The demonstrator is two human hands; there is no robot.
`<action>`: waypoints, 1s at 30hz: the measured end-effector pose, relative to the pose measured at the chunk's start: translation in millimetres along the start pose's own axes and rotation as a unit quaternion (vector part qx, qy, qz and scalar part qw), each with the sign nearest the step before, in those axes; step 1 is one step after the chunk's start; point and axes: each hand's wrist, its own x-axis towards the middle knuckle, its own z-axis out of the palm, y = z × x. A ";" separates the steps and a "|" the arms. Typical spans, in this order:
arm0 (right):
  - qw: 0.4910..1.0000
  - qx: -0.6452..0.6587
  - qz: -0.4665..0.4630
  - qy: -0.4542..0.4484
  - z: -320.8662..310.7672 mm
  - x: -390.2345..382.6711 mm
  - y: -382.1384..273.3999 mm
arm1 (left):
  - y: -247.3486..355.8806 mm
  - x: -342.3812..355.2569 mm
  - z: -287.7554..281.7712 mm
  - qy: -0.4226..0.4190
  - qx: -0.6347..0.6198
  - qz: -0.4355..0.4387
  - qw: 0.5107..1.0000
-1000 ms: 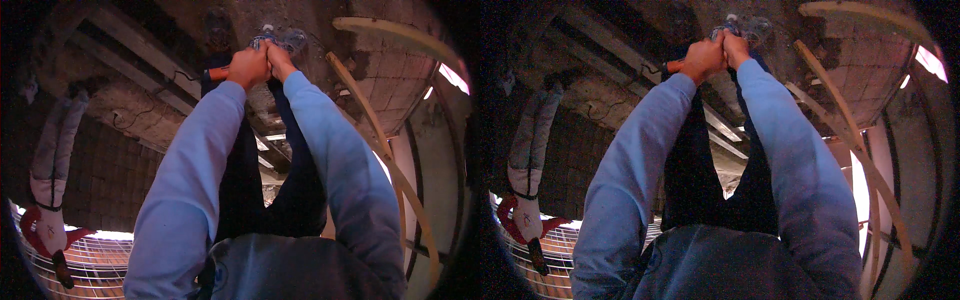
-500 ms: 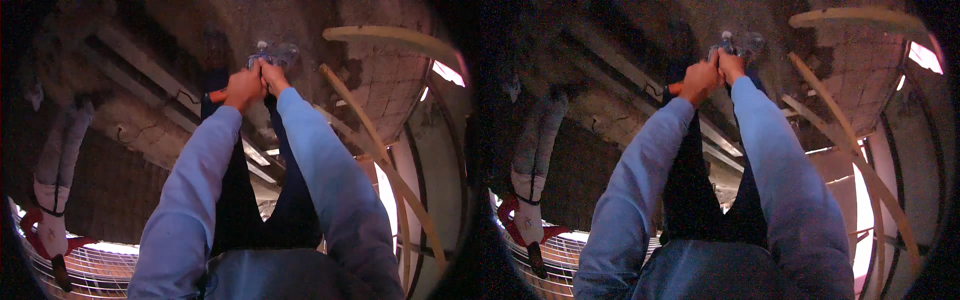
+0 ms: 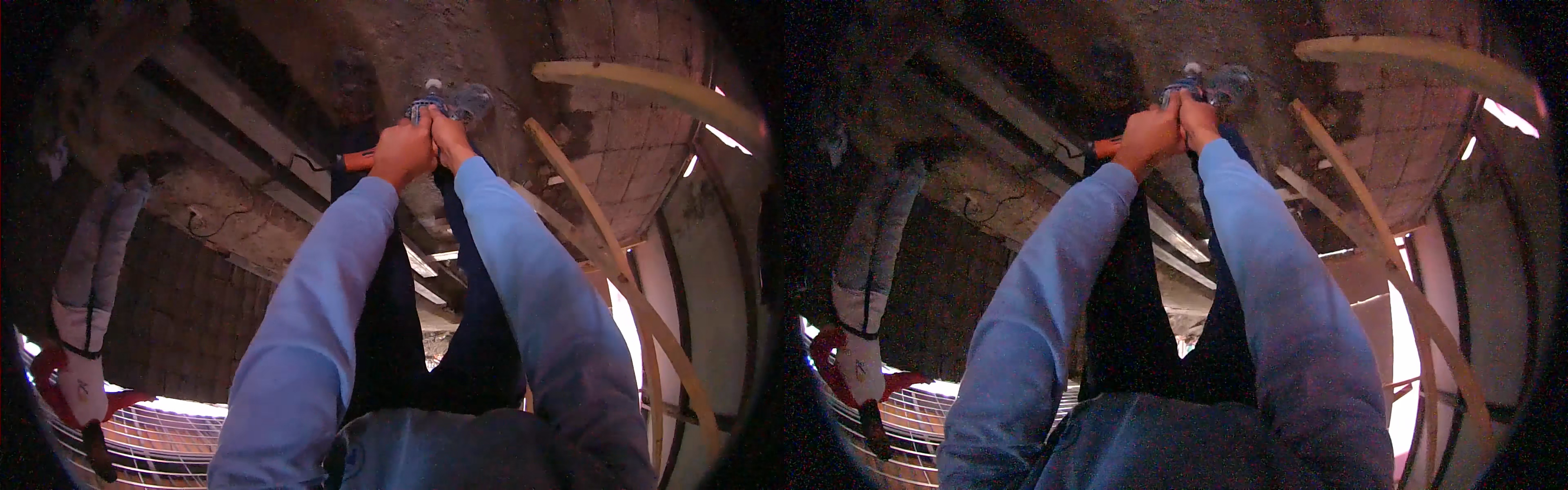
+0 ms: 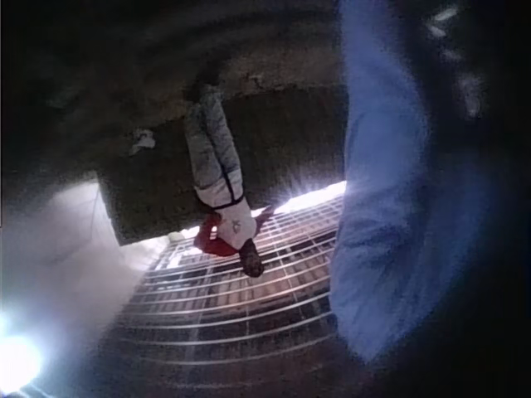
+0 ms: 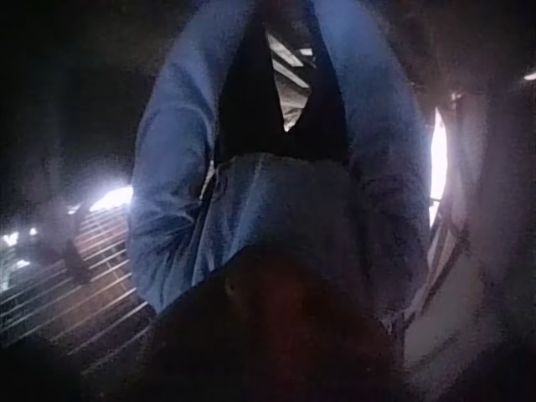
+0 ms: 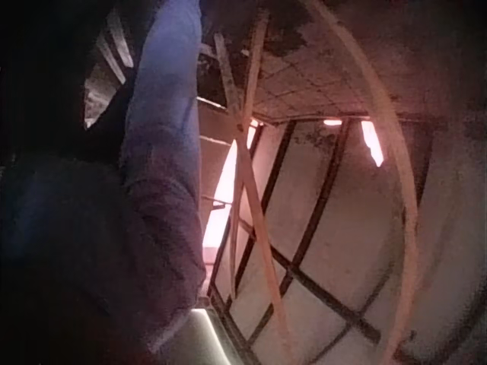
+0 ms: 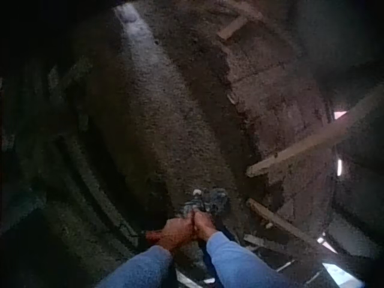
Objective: The person uses a cordless drill to bore holes into a concrete floor. They hold the drill with both hands and apply pressure to penetrate the surface, creating multiple holes in a row. The person repositions their feet and the drill several times to continue the drilling process.
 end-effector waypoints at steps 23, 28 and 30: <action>0.983 -0.184 0.008 -0.028 -40.1 -148.5 21.3 | 45.6 -159.0 -50.4 -0.034 -0.043 -0.080 0.995; 0.978 -0.197 -0.057 -0.033 -32.8 -131.9 36.7 | 18.7 -174.7 -47.3 -0.006 -0.020 -0.048 0.999; 0.977 -0.202 -0.052 -0.034 -33.4 -135.0 37.4 | 5.9 -177.6 -42.0 0.011 -0.013 -0.038 0.999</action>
